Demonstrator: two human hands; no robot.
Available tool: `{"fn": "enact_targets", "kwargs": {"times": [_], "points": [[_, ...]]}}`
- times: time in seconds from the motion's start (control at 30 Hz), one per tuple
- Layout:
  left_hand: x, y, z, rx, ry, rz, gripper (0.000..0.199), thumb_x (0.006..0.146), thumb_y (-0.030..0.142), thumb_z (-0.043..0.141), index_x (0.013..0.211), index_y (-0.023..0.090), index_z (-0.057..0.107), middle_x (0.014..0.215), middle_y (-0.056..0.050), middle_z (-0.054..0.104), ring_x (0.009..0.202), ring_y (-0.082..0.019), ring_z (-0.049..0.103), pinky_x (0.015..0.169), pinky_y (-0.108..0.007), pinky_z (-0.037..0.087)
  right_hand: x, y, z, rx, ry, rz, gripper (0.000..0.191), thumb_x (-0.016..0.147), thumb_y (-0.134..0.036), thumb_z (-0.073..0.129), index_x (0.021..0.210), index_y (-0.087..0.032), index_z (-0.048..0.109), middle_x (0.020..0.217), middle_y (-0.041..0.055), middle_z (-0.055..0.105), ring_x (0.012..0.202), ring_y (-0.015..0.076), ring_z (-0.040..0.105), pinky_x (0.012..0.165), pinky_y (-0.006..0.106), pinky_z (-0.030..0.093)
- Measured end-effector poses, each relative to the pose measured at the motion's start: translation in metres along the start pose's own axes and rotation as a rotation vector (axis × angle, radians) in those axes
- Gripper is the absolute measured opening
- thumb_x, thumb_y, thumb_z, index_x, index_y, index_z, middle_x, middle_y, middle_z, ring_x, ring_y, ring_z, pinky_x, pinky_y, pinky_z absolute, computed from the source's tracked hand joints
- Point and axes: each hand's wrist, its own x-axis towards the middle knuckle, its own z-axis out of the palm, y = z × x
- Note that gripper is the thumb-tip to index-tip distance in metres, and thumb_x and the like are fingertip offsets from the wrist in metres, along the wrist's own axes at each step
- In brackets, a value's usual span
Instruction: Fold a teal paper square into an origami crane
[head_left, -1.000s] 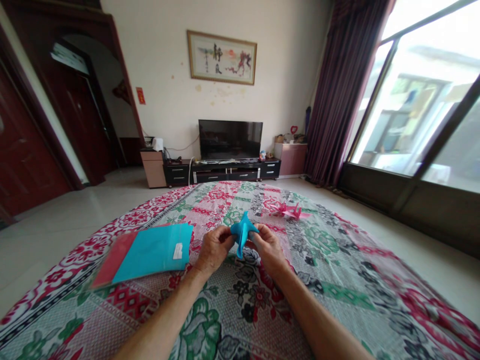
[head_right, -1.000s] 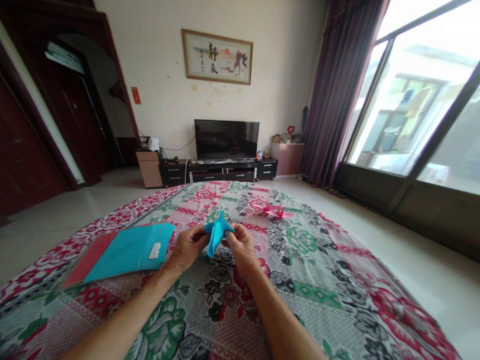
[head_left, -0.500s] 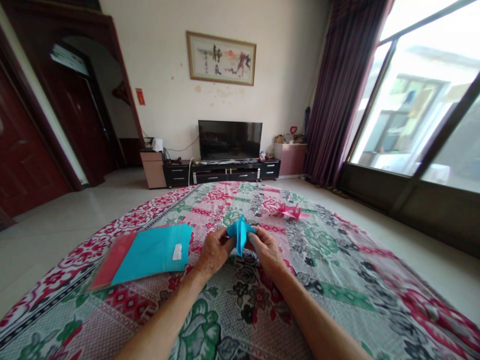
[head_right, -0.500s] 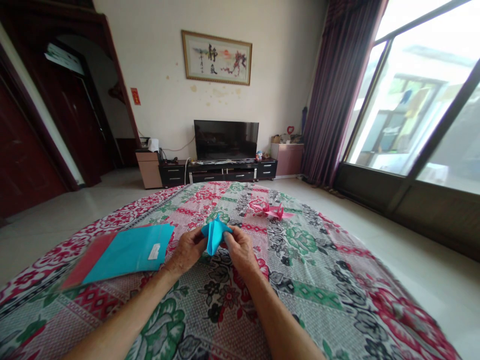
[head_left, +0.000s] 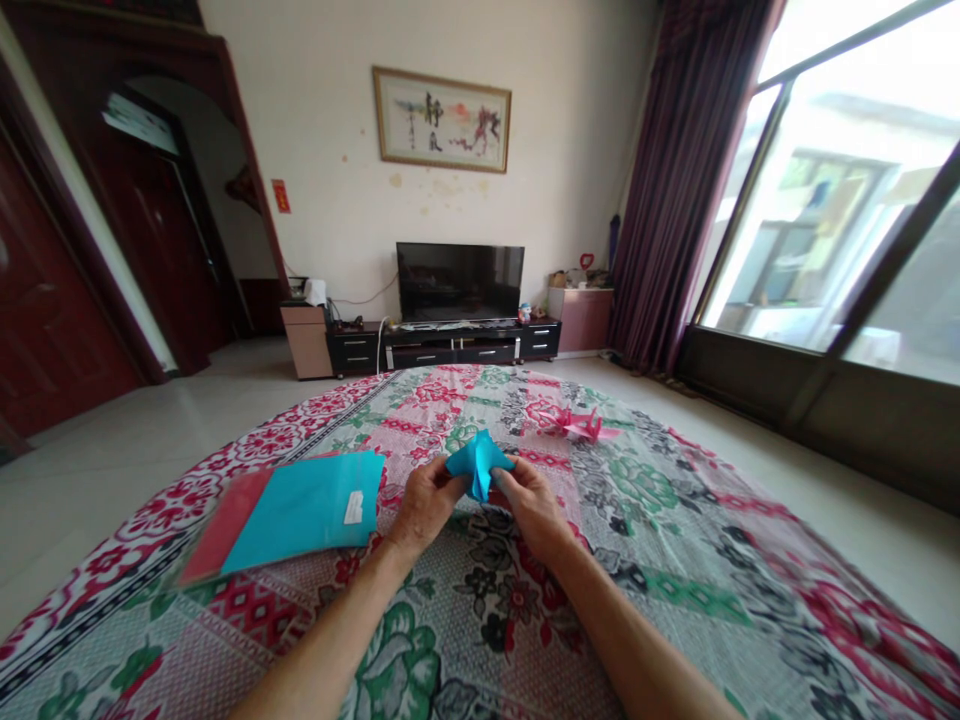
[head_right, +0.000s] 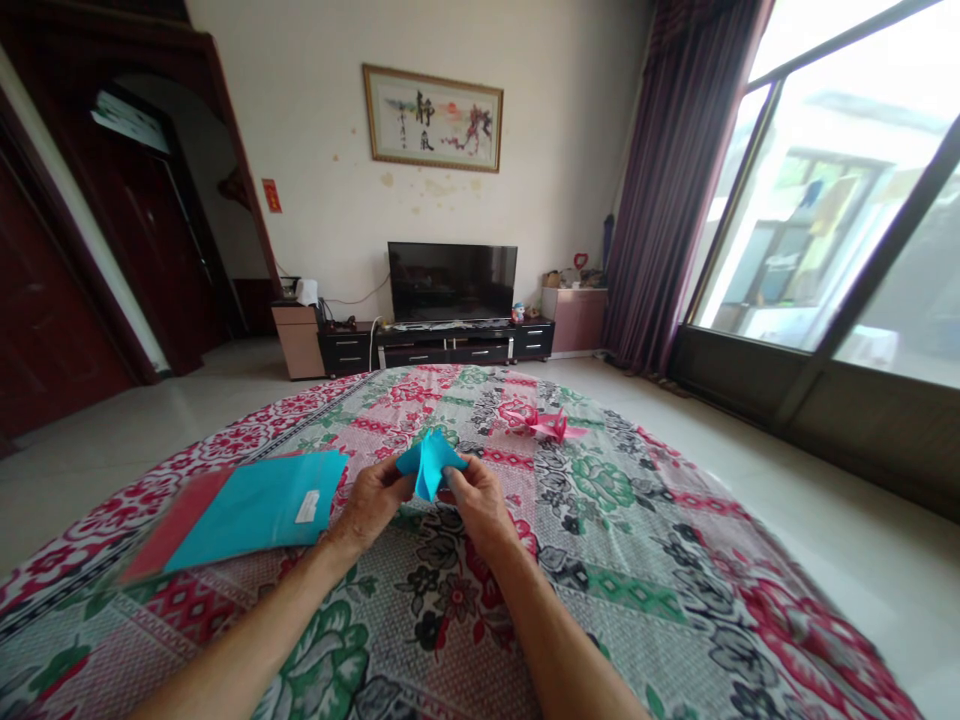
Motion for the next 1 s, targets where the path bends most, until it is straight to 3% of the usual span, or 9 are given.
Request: {"fn": "enact_targets", "kwargs": {"times": [0.33, 0.83, 1.0], "points": [[-0.001, 0.005, 0.002, -0.092, 0.019, -0.132, 0.012, 0.063, 0.028, 0.061, 0.067, 0.016, 0.06, 0.053, 0.004, 0.051, 0.053, -0.012, 0.048, 0.054, -0.024, 0.038, -0.001, -0.001, 0.002, 0.024, 0.028, 0.017, 0.024, 0.065, -0.035, 0.07, 0.079, -0.018, 0.062, 0.069, -0.0025, 0.064, 0.059, 0.0101, 0.058, 0.062, 0.024, 0.049], [-0.003, 0.006, 0.001, -0.073, -0.111, -0.001, 0.011, 0.069, 0.025, 0.061, 0.074, 0.016, 0.064, 0.065, 0.003, 0.059, 0.062, -0.012, 0.049, 0.059, -0.021, 0.039, -0.004, -0.01, -0.001, -0.087, 0.005, 0.009, 0.024, 0.06, -0.032, 0.072, 0.075, -0.017, 0.062, 0.07, -0.0013, 0.064, 0.063, 0.0122, 0.059, 0.065, 0.026, 0.05], [-0.002, 0.001, 0.004, -0.079, -0.059, -0.042, 0.018, 0.07, 0.032, 0.06, 0.071, 0.015, 0.065, 0.06, 0.003, 0.058, 0.057, -0.011, 0.048, 0.057, -0.022, 0.038, -0.002, -0.005, 0.0, -0.094, 0.029, 0.027, 0.029, 0.062, -0.038, 0.071, 0.078, -0.016, 0.06, 0.068, -0.0019, 0.062, 0.061, 0.0118, 0.058, 0.063, 0.027, 0.051]]}}
